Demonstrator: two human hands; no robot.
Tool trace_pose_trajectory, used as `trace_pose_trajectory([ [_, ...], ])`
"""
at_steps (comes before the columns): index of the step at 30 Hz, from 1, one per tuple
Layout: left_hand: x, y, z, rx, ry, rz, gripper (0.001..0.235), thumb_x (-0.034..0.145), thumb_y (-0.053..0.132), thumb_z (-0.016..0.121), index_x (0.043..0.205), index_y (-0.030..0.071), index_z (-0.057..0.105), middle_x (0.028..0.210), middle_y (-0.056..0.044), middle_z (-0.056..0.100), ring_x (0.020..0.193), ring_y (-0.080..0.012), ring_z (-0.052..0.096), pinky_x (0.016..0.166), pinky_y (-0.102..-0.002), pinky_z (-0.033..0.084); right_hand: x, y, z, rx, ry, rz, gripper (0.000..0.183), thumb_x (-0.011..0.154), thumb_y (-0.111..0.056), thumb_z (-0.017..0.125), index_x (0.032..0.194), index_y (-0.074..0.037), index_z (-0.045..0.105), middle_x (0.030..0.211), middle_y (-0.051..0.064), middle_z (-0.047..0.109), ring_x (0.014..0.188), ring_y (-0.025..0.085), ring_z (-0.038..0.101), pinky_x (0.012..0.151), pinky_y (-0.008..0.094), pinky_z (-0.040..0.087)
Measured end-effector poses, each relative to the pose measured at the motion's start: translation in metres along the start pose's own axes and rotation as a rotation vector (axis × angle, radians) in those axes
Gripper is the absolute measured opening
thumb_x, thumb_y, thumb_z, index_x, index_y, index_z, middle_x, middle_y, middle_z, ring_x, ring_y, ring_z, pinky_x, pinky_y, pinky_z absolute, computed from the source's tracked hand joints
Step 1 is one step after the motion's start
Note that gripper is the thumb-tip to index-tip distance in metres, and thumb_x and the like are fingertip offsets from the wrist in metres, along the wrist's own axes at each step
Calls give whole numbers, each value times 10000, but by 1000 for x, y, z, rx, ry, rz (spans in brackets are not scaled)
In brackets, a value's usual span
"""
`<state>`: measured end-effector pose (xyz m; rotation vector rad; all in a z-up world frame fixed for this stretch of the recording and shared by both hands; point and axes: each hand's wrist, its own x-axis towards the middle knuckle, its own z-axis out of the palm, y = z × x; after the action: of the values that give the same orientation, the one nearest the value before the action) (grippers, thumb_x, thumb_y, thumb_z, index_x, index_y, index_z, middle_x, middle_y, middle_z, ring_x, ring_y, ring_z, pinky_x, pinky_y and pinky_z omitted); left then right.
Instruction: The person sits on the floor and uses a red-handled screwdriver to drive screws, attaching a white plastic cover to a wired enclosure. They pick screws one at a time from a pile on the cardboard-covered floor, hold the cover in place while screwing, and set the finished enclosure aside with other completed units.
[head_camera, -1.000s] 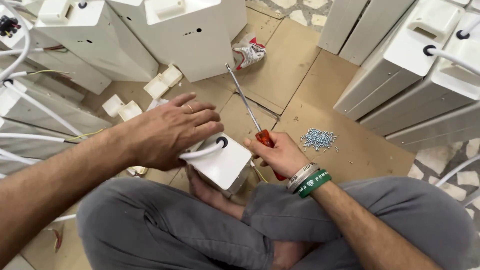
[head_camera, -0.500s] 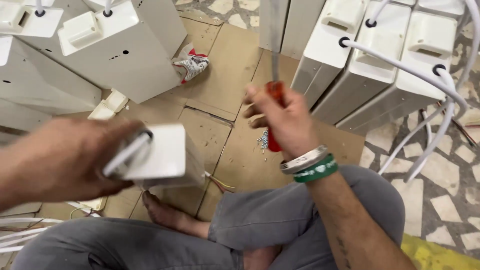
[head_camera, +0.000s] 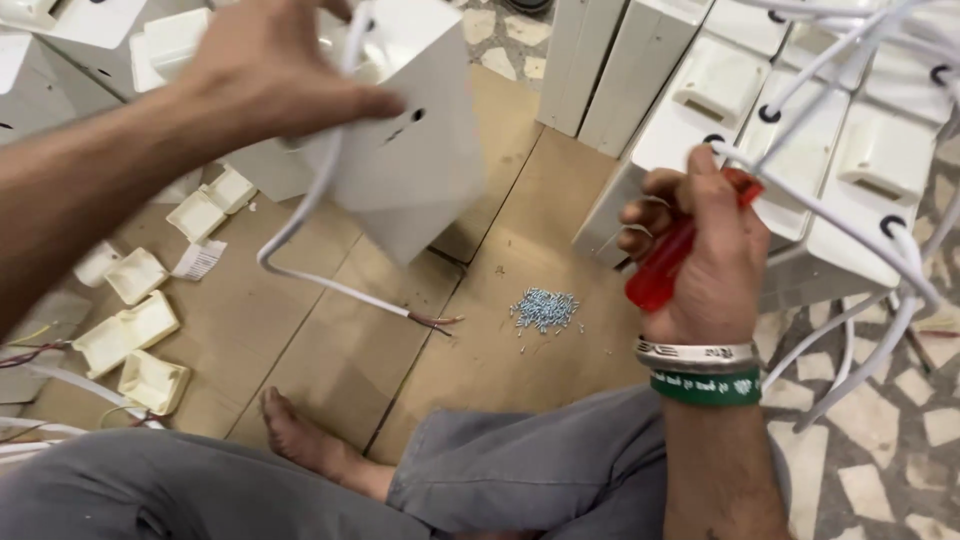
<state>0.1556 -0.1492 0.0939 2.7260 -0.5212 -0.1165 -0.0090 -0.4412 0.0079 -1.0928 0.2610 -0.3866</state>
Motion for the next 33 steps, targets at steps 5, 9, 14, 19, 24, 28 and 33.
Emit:
trace_pose_trajectory([
  [5,74,-5,67,-82,182,132,822,644,482,876,1291,43,620,1140,-155,710,836,-279,731,702,-390,584,16,0,-18,181,75,38,314,1041,-357,702,852,-151,560,918,51,703,786,186,674,605,300,523],
  [9,95,36,84,-58,185,6,818,633,451,843,1241,-2,538,987,-141,741,846,-307,720,733,-425,592,23,4,-24,226,62,71,337,1043,-381,706,837,-156,564,916,39,690,792,184,646,609,290,497],
  [14,120,78,103,-101,152,-50,774,662,364,769,1240,-35,443,912,-162,716,811,-316,729,744,-416,609,26,4,-28,246,88,63,360,1048,-393,709,819,-163,551,909,20,663,799,170,613,636,280,479],
  [19,134,104,122,-160,178,-78,704,673,335,753,1207,0,437,910,-144,702,822,-293,732,739,-411,610,29,0,-33,298,108,79,372,1043,-400,707,808,-161,546,896,17,647,786,164,596,629,278,470],
  [24,136,127,142,-239,199,-118,627,690,299,750,1167,30,446,926,-126,700,824,-270,733,724,-409,618,28,-7,-35,323,119,95,374,1027,-401,702,790,-163,537,885,17,636,764,161,587,613,278,464],
  [28,130,143,142,-194,150,-126,614,750,305,743,1197,17,436,916,-106,698,793,-240,734,723,-390,625,24,-10,-35,358,85,101,369,1026,-396,702,795,-161,536,889,20,633,765,159,586,621,276,466],
  [33,122,162,141,-180,58,-155,621,819,369,709,1238,11,424,944,-104,694,804,-228,748,721,-377,644,18,-13,-28,374,54,102,369,1034,-391,706,798,-163,537,883,15,642,765,155,592,620,275,470],
])
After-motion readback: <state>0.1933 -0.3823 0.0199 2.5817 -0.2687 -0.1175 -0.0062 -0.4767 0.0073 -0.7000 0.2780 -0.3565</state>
